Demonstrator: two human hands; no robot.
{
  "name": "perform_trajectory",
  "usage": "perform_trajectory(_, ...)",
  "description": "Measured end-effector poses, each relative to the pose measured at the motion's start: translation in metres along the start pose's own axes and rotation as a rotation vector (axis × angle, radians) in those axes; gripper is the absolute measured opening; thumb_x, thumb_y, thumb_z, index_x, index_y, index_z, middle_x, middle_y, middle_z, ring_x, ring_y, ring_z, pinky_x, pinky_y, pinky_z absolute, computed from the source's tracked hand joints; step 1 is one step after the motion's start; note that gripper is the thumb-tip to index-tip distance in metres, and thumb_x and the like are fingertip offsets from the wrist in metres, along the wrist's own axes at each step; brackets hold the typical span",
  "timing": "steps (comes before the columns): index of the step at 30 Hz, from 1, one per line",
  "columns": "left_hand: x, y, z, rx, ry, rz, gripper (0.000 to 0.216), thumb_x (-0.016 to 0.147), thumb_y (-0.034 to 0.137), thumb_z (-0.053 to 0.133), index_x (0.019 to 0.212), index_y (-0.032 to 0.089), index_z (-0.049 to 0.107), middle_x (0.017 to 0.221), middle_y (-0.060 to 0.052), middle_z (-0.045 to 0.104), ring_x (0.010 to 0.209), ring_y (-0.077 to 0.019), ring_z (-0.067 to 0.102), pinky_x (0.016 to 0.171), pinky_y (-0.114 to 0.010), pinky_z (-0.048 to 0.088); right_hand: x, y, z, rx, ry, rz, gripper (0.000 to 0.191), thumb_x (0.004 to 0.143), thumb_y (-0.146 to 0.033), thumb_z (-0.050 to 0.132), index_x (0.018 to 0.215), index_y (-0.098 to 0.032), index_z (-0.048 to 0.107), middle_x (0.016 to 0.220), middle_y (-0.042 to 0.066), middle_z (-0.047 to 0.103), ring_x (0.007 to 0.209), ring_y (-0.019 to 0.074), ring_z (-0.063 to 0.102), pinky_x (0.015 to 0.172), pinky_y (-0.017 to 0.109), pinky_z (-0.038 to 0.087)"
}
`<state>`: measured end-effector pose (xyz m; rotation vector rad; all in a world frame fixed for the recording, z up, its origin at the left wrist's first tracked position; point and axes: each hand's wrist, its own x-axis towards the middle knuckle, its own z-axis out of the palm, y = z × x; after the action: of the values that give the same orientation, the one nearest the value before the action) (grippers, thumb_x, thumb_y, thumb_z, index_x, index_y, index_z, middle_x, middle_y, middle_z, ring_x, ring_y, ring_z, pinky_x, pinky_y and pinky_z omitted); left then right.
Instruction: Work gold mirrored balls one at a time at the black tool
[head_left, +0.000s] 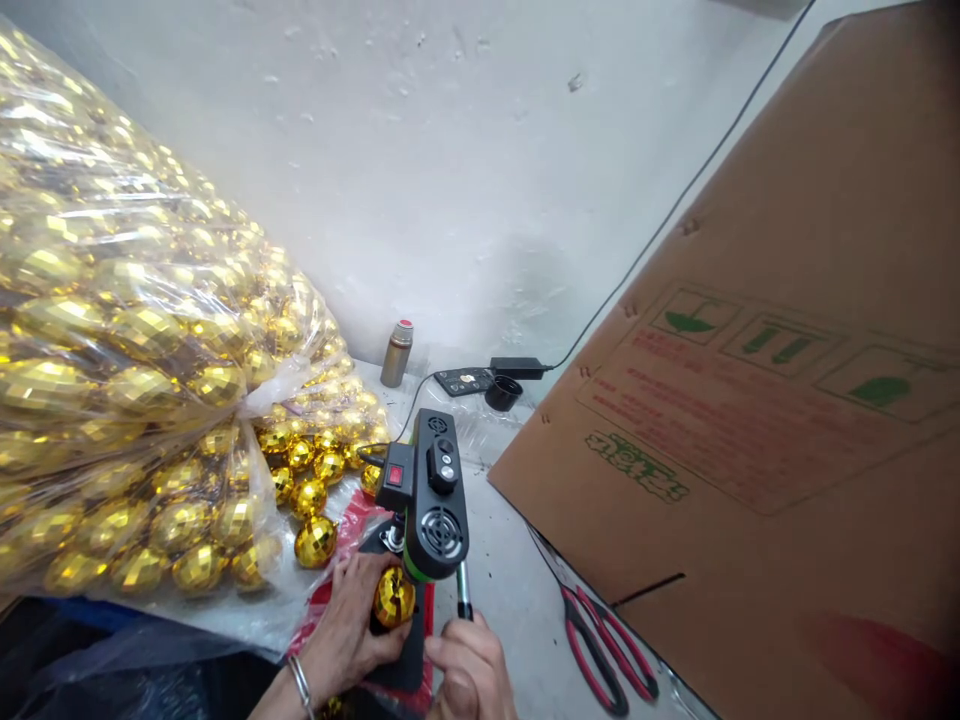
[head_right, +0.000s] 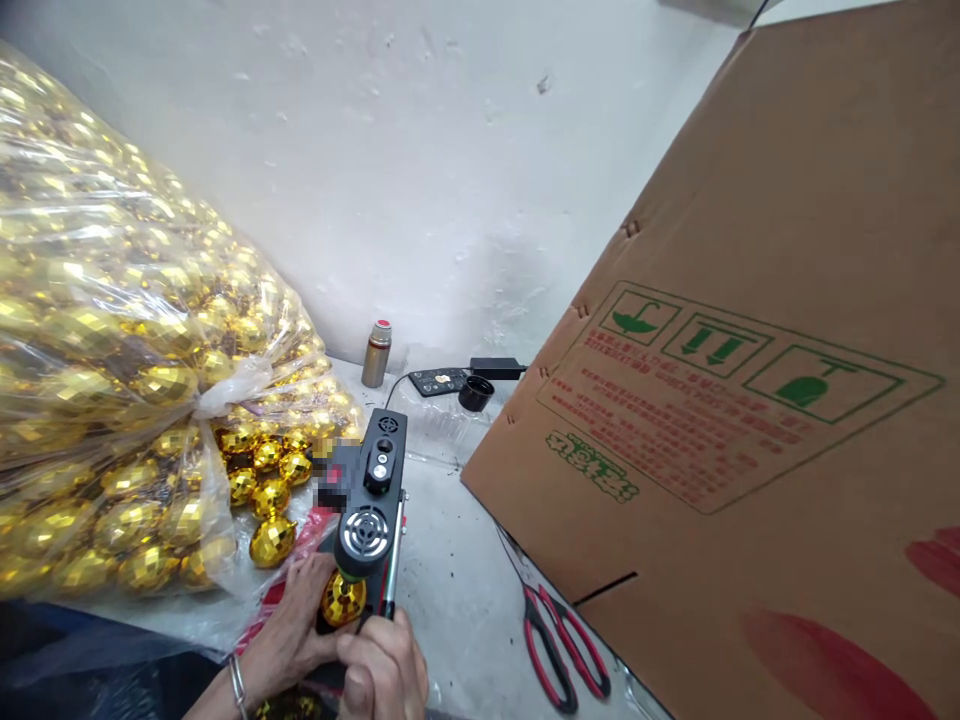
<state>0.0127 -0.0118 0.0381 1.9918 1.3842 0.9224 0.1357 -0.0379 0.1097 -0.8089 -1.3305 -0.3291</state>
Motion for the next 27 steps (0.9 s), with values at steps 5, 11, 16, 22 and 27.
perform_trajectory(5, 0.000, 0.002, 0.001, 0.008, 0.026, -0.010, 0.047, 0.072, 0.023, 0.071, 0.119, 0.023, 0.064, 0.106, -0.009, 0.071, 0.101, -0.0327, 0.065, 0.096, -0.053, 0.053, 0.001, 0.004, 0.001, -0.010, 0.005, -0.044, 0.037, 0.107, -0.022, 0.040, 0.076, -0.021, 0.060, 0.055, -0.008, 0.061, 0.047, 0.0081, 0.059, 0.078, 0.026, 0.055)
perform_trajectory(11, 0.002, 0.004, -0.002, 0.006, 0.013, -0.013, 0.046, 0.073, 0.024, 0.073, 0.118, 0.023, 0.064, 0.107, -0.009, 0.072, 0.102, -0.0336, 0.066, 0.098, -0.055, 0.052, -0.004, 0.003, 0.003, -0.011, 0.025, -0.032, 0.037, 0.107, -0.022, 0.040, 0.077, -0.021, 0.061, 0.053, -0.007, 0.061, 0.047, 0.0094, 0.058, 0.074, 0.028, 0.055)
perform_trajectory(16, 0.002, 0.005, -0.002, 0.006, 0.016, -0.020, 0.045, 0.072, 0.024, 0.074, 0.116, 0.021, 0.065, 0.106, -0.010, 0.071, 0.101, -0.0342, 0.067, 0.097, -0.056, 0.052, -0.001, 0.002, 0.003, 0.002, 0.020, -0.028, 0.037, 0.106, -0.020, 0.040, 0.076, -0.020, 0.061, 0.054, -0.007, 0.060, 0.046, 0.0090, 0.058, 0.074, 0.028, 0.055)
perform_trajectory(22, 0.001, 0.003, 0.001, 0.004, 0.018, -0.023, 0.045, 0.074, 0.024, 0.072, 0.118, 0.021, 0.064, 0.105, -0.010, 0.070, 0.101, -0.0334, 0.065, 0.095, -0.055, 0.052, -0.001, 0.002, 0.003, 0.002, 0.025, -0.043, 0.039, 0.107, -0.021, 0.039, 0.075, -0.020, 0.061, 0.057, -0.006, 0.060, 0.048, 0.0079, 0.057, 0.074, 0.026, 0.055)
perform_trajectory(27, 0.000, -0.003, 0.006, -0.002, 0.034, -0.011, 0.043, 0.074, 0.024, 0.072, 0.116, 0.022, 0.064, 0.105, -0.008, 0.070, 0.100, -0.0319, 0.064, 0.095, -0.053, 0.052, -0.008, 0.008, 0.007, -0.042, 0.037, -0.108, 0.041, 0.107, -0.027, 0.042, 0.070, -0.022, 0.059, 0.052, -0.007, 0.058, 0.044, 0.0082, 0.056, 0.063, 0.025, 0.053)
